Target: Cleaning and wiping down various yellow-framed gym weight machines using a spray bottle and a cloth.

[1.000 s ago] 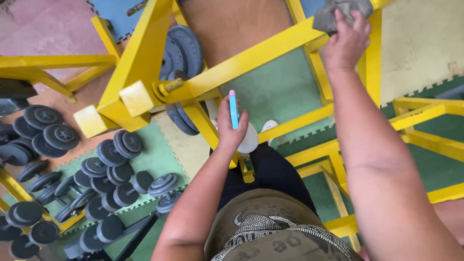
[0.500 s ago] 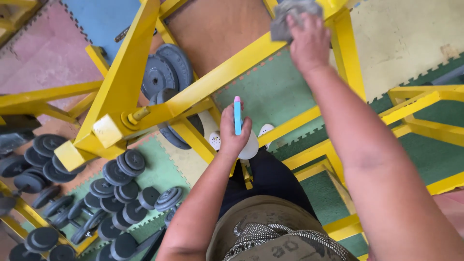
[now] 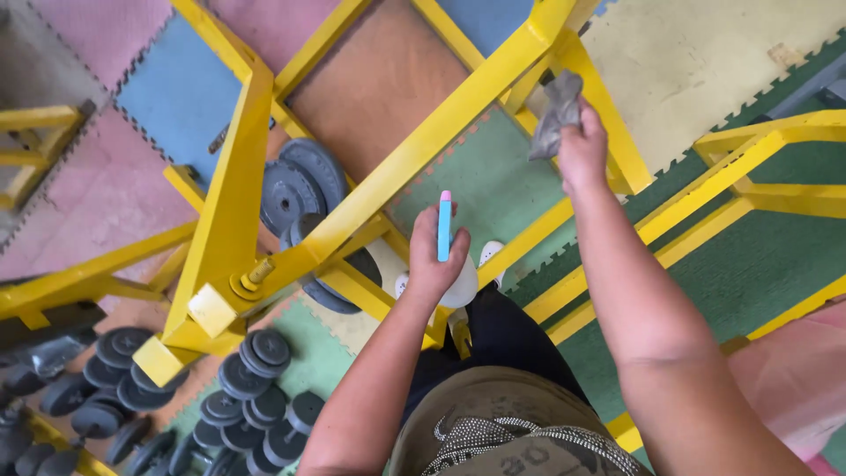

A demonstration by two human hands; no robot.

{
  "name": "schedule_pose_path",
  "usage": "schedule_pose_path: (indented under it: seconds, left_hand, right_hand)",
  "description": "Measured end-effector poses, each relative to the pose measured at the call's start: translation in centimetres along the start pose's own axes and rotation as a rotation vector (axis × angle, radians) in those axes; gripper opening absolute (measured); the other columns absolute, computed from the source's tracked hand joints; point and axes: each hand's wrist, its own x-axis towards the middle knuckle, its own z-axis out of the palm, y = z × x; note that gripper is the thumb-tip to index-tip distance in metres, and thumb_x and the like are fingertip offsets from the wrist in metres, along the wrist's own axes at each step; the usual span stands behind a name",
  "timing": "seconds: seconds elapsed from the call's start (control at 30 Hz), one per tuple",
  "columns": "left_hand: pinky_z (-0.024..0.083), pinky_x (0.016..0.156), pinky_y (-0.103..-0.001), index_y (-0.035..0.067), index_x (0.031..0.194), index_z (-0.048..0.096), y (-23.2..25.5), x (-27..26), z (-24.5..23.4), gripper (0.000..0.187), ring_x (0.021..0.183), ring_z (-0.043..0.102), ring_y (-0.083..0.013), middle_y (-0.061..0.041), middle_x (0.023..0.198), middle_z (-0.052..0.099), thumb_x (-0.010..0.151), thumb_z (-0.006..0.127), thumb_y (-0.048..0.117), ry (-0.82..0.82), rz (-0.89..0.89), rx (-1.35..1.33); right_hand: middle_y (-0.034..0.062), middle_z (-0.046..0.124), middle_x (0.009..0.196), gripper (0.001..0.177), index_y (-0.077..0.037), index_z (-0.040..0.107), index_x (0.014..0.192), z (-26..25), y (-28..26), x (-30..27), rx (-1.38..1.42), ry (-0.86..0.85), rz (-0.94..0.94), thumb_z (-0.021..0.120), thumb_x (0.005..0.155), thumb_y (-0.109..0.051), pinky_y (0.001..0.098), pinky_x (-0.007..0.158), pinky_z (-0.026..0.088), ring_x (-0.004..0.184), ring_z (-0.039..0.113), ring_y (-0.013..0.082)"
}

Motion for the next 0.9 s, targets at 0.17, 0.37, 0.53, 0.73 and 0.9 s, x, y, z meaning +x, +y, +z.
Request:
schedule_pose_path:
  seconds: [0.17,0.37,0.53,0.73,0.9]
  left_hand:
    - [0.052,0.089,-0.041,0.001,0.119,0.061,1.9,2.3,-0.1,0.037,0.098,0.063,-0.0354,-0.019,0.105,0.061,0.084,0.070,0.006,-0.098,0.065,0.019]
    - [0.051,0.089,-0.045,0.001,0.119,0.059,-3.1,2.2,0.6,0.037,0.099,0.061,-0.0397,-0.020,0.107,0.060,0.083,0.069,0.005,-0.262,0.221,0.050]
    - [0.051,0.086,-0.047,0.001,0.116,0.058,-10.3,0.0,1.2,0.035,0.096,0.060,-0.0407,-0.021,0.103,0.060,0.084,0.069,0.005,-0.504,0.206,0.023]
    - [0.050,0.090,-0.050,0.001,0.117,0.056,-18.1,-4.0,2.8,0.035,0.103,0.058,-0.0459,-0.023,0.108,0.059,0.084,0.066,0.004,-0.834,0.210,0.069]
    - [0.051,0.091,-0.050,0.007,0.123,0.056,-24.6,-6.1,5.9,0.045,0.110,0.059,-0.0444,-0.020,0.118,0.061,0.079,0.067,0.005,-1.100,0.196,0.290]
  right_hand:
    - [0.0085,0.065,0.133,0.055,-0.006,0.054,0.146,-2.9,-5.5,-1.0,0.514,0.048,0.128,0.048,0.093,0.005,0.0338,0.099,0.058,0.116,0.067,0.0180]
    - [0.0071,0.070,0.124,0.052,-0.008,0.061,0.142,-3.9,4.7,-7.8,0.569,0.273,0.260,0.053,0.092,0.005,0.0321,0.085,0.062,0.105,0.071,0.0172]
    - [0.0011,0.069,0.113,0.047,-0.014,0.063,0.139,-3.0,11.0,-20.5,0.407,0.485,0.656,0.054,0.093,-0.005,0.0320,0.072,0.057,0.095,0.068,0.0157]
    - [0.0019,0.069,0.122,0.040,-0.008,0.062,0.138,0.9,23.1,-33.6,0.153,0.580,0.723,0.062,0.098,-0.013,0.0291,0.094,0.050,0.111,0.064,0.0161]
    - [0.0178,0.063,0.132,0.047,-0.017,0.067,0.135,5.1,26.9,-37.8,-0.378,0.132,0.697,0.066,0.089,-0.006,0.0393,0.103,0.048,0.120,0.061,0.0340]
